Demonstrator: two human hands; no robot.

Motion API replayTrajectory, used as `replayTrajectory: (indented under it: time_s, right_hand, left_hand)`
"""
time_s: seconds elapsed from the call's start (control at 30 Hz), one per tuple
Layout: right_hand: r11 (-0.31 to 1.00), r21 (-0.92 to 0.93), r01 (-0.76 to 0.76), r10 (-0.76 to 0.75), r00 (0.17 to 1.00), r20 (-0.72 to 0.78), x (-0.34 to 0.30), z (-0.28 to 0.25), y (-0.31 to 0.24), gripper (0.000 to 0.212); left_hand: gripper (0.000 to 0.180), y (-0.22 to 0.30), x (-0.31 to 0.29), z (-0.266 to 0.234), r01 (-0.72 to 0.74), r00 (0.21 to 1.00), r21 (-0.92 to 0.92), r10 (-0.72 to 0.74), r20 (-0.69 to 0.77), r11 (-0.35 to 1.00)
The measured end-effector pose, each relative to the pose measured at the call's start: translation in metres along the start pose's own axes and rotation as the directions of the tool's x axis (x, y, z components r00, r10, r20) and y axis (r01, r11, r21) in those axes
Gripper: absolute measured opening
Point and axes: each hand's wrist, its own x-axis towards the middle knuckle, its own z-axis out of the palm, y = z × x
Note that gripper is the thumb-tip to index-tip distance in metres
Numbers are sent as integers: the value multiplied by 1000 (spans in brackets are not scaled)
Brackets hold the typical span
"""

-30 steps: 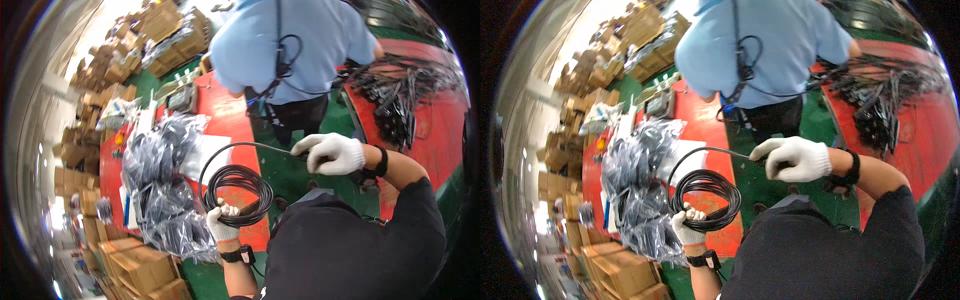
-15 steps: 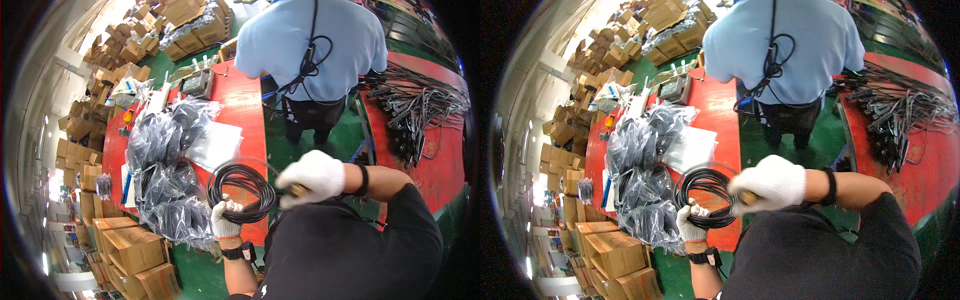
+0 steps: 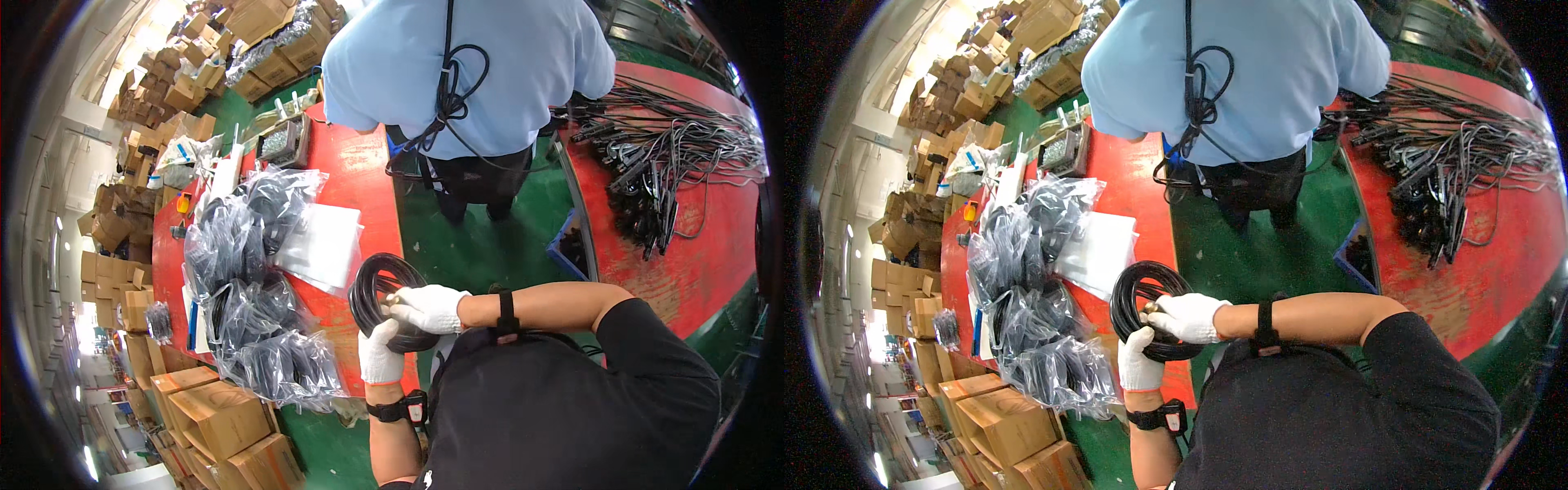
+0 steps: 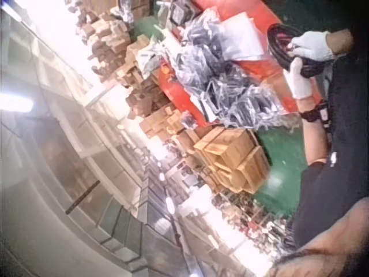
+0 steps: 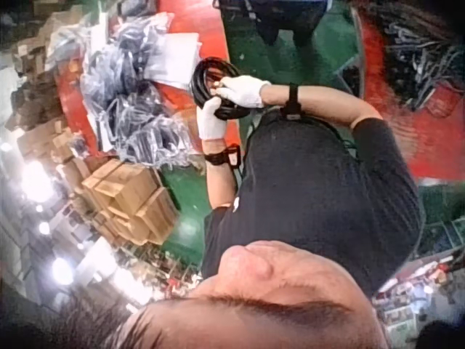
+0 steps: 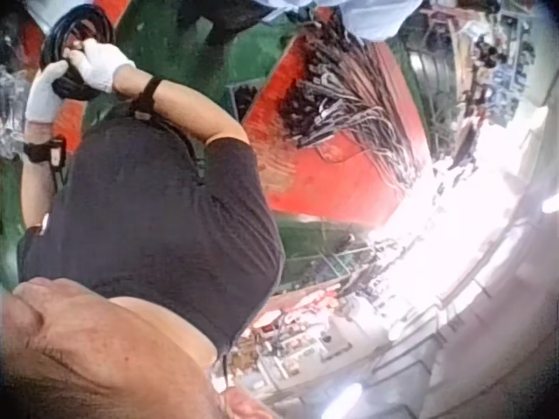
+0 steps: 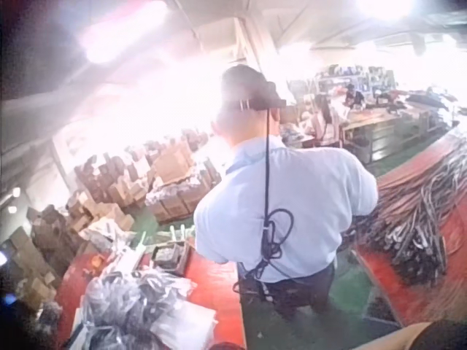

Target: Coiling long black cables and placing them into plastic bags on a work table.

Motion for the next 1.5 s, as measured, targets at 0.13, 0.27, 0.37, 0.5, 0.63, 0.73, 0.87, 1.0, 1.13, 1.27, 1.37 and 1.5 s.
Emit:
replayTrajectory:
  time_s: [0.13, 0.27, 0.37, 0.5, 0.63, 0.73, 0.87, 1.0, 1.13, 1.27, 1.37, 1.5]
  right_hand:
    - [994, -35, 104, -104, 994, 16, 4, 5, 20, 53]
    - [993, -60, -104, 115, 967, 226, 16, -1, 16, 52]
    - [976, -188, -113, 158, 955, 250, 28, 19, 28, 48]
    - [990, -110, -86, 118, 935, 335, 46, 31, 30, 47]
    - [966, 223, -131, 13, 885, 466, 71, 29, 21, 44]
    - [508, 668, -545, 299, 838, 457, 130, 31, 50, 61]
    - [391, 754, -528, 397, 836, 380, 160, 34, 15, 68]
    - [441, 748, -495, 436, 847, 304, 203, 83, 86, 54]
    - [759, 472, -448, 495, 869, 28, 195, 116, 94, 68]
    - [857, 339, -388, 461, 872, -167, 198, 120, 139, 83]
    - [874, 89, -477, 485, 858, -170, 197, 120, 126, 82]
    - [850, -233, -473, 433, 878, -204, 199, 123, 84, 71]
  left_hand:
    - [38, -13, -2, 3, -3, 999, -40, 1, -53, 999]
    - [44, -29, -6, 5, -34, 986, 2, 34, -166, 999]
    - [52, -41, -5, -21, 72, 988, 99, -57, -141, 993]
    - [44, -35, 3, -40, 3, 977, 155, 30, -210, 988]
    - [43, -15, 17, -79, -107, 931, 168, 158, -331, 980]
    - [34, 10, 25, -102, -158, 904, 388, 291, -314, 908]
    - [55, 5, 37, -116, -152, 816, 988, 567, 113, 21]
    - [40, -58, 83, -157, -225, 929, 936, 229, 289, -269]
    - [50, -129, 88, -208, -292, 900, 893, 216, 378, -343]
    - [68, -90, 83, -191, -383, 880, 896, 208, 428, -224]
    - [54, -89, 86, -207, -393, 897, 917, 188, 399, -73]
    - [36, -109, 89, -227, -303, 938, 936, 115, 326, -179]
